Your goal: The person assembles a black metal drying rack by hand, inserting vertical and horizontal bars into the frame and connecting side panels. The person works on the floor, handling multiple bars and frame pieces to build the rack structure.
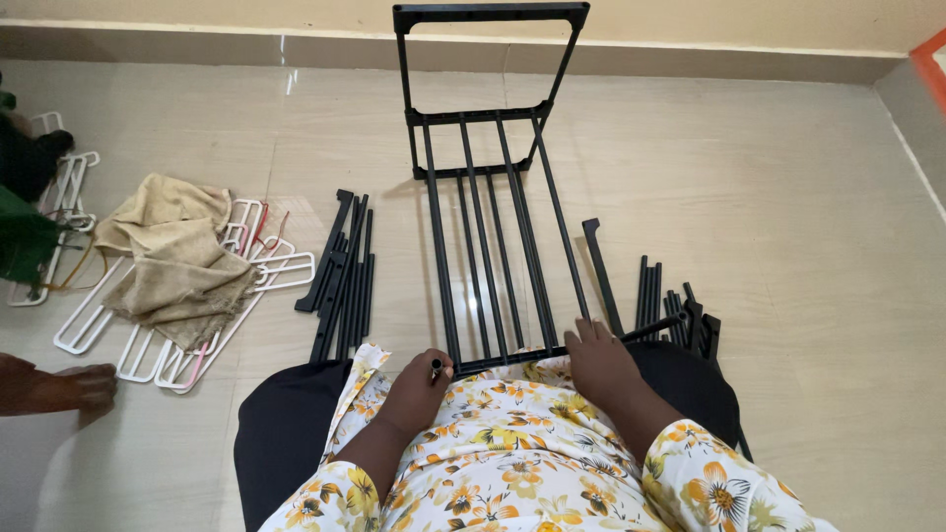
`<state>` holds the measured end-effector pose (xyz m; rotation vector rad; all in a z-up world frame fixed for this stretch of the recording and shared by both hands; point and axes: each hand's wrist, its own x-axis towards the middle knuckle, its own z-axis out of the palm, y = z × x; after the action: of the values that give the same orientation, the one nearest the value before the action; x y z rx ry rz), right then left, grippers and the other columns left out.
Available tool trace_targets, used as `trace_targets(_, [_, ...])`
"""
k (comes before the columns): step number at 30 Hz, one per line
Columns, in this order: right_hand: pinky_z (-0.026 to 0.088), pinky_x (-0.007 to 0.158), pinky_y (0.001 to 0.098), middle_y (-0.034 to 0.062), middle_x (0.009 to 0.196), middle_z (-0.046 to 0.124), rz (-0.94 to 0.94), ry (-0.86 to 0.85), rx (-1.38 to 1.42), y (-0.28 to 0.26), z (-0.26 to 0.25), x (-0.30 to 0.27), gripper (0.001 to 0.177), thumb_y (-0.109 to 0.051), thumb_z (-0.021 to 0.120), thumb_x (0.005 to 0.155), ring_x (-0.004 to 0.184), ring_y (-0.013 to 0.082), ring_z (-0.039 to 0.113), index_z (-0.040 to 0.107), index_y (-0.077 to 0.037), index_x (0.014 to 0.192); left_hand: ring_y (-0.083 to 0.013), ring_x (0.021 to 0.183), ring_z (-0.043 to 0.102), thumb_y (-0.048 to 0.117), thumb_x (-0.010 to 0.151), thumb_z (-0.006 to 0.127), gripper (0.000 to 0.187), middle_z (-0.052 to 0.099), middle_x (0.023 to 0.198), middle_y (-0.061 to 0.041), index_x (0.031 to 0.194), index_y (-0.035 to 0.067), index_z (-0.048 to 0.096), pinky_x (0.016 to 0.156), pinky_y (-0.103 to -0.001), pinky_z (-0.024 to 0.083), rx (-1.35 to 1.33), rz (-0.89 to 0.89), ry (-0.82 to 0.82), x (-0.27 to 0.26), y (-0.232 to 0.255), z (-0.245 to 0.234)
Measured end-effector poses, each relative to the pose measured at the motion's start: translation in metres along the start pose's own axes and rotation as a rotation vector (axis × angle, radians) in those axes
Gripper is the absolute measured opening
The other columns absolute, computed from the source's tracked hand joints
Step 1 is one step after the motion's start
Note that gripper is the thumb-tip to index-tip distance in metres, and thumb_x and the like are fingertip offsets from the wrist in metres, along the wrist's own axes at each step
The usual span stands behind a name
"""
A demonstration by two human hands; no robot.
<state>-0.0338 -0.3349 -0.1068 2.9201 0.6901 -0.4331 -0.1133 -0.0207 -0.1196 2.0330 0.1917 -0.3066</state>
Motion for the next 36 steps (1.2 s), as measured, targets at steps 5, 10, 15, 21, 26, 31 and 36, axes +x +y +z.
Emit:
trace_targets(5, [0.036,0.115,0.0457,0.0086,0.147,0.048,-0.091,-0.152,0.001,-0.016,-0.013,-0.005,0.049,-0.026,0.070,0.090,0.146,0.0301,0.035,0.056,-0.012,0.134,-0.0329,0.102,0.069,0.029,0.098,0.060,0.021,0.069,0.110,-0.013,0.113,0.014,0.060,0.087,-0.042,0.054,0.102,-0.041,0.002,0.003,-0.003,0.003])
trace_targets(10, [0.035,0.115,0.0467,0.0067,0.149,0.048,-0.122,-0.158,0.009,-0.014,-0.006,-0.002,0.043,-0.022,0.065,0.093,0.146,0.0301,0.035,0.059,-0.014,0.134,-0.0326,0.103,0.070,0.032,0.100,0.059,0.022,0.072,0.108,-0.013,0.114,0.015,0.060,0.088,-0.042,0.053,0.126,-0.114,-0.005,0.000,0.010,-0.001])
trace_targets(15, [0.031,0.117,0.0471,0.0073,0.152,0.045,-0.157,-0.160,0.010,-0.013,0.003,0.002,0.046,-0.022,0.062,0.093,0.147,0.0302,0.033,0.056,-0.015,0.138,-0.0331,0.096,0.072,0.033,0.101,0.059,0.024,0.074,0.098,-0.013,0.113,0.013,0.060,0.083,-0.043,0.055,0.072,-0.151,0.098,-0.002,0.027,-0.009])
trace_targets(21, [0.035,0.114,0.0486,0.0104,0.150,0.048,-0.159,0.074,0.097,-0.012,-0.007,0.014,0.050,-0.016,0.059,0.092,0.144,0.0311,0.038,0.052,-0.014,0.142,-0.0302,0.092,0.073,0.032,0.096,0.063,0.030,0.075,0.095,-0.011,0.118,0.012,0.065,0.079,-0.041,0.056,-0.039,-0.005,0.310,0.012,0.052,-0.023])
trace_targets(26, [0.037,0.110,0.0525,0.0090,0.148,0.049,-0.129,0.147,0.041,-0.007,-0.021,0.028,0.050,-0.018,0.059,0.092,0.141,0.0339,0.042,0.051,-0.016,0.142,-0.0305,0.092,0.074,0.033,0.099,0.061,0.033,0.075,0.095,-0.014,0.125,0.013,0.062,0.080,-0.042,0.055,0.017,0.064,0.377,0.032,0.078,-0.043])
trace_targets(31, [0.039,0.112,0.0520,0.0073,0.149,0.051,-0.044,0.169,0.080,-0.001,-0.049,0.054,0.044,-0.018,0.056,0.097,0.142,0.0324,0.044,0.053,-0.020,0.141,-0.0326,0.095,0.073,0.034,0.100,0.061,0.034,0.075,0.100,-0.014,0.127,0.013,0.061,0.081,-0.044,0.055,0.028,0.149,0.483,0.063,0.100,-0.066])
trace_targets(36, [0.038,0.112,0.0529,0.0078,0.153,0.048,-0.032,0.206,0.073,-0.012,-0.086,0.071,0.044,-0.019,0.056,0.098,0.144,0.0331,0.041,0.051,-0.022,0.142,-0.0319,0.094,0.074,0.038,0.100,0.061,0.035,0.076,0.100,-0.012,0.126,0.015,0.063,0.080,-0.044,0.055,0.045,0.117,0.575,0.094,0.119,-0.091])
